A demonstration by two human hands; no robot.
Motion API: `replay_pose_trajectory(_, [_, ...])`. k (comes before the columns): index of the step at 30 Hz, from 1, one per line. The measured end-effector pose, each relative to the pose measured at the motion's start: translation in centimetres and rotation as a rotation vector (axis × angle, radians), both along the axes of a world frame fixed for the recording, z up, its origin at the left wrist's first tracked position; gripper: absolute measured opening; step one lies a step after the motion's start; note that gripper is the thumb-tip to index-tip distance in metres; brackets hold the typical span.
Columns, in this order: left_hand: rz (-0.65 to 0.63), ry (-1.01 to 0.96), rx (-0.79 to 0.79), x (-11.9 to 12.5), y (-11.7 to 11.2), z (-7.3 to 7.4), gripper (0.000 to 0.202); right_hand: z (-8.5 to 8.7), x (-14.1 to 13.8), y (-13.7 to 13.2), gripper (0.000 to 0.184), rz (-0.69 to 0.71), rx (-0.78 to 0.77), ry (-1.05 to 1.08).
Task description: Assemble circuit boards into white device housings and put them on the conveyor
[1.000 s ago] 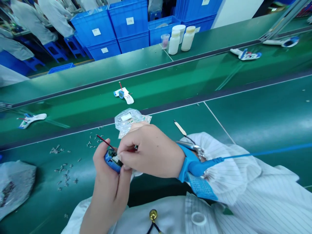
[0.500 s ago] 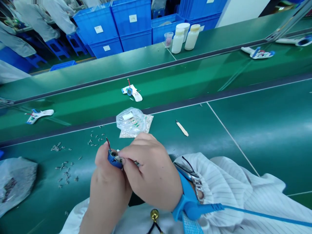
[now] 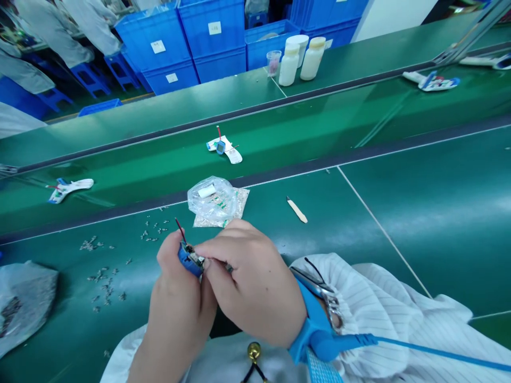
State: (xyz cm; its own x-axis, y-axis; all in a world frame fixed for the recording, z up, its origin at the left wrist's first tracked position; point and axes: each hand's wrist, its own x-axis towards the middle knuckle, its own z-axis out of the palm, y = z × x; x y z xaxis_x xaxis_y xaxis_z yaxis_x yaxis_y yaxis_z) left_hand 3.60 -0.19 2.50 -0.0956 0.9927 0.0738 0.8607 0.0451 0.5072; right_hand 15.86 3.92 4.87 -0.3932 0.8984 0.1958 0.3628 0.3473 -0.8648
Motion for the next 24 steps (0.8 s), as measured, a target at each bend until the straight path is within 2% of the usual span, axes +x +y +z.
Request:
replay_pose_trajectory(3, [-0.007, -0.138, -0.065, -0.6, -0.1, 0.2, 0.046, -0.3, 0.2, 0.2, 0.022, -0.024, -0.017, 0.015])
replay_pose_trajectory(9, [-0.119, -0.601, -0.263, -1.6, -0.2, 1.2, 0.050, -0.3, 0.4, 0.4, 0.019, -0.034, 0.049, -0.044])
replay_pose_trajectory(12, [-0.151, -0.722, -0.325, -1.6, -0.1, 1.6, 0.051, 0.0, 0.6, 0.4, 0.017, -0.036, 0.063, -0.056])
replay_pose_trajectory(18, [-0.245, -0.752, -0.441, -1.5, -0.2, 1.8, 0.050, 0.2, 1.0, 0.5, 0.016, 0.017, 0.156, -0.075])
replay_pose_trajectory(24, [-0.130, -0.623, -0.517, -0.9, -0.3, 2.8, 0.050, 0.4, 1.2, 0.5, 0.021, 0.108, 0.303, -0.126])
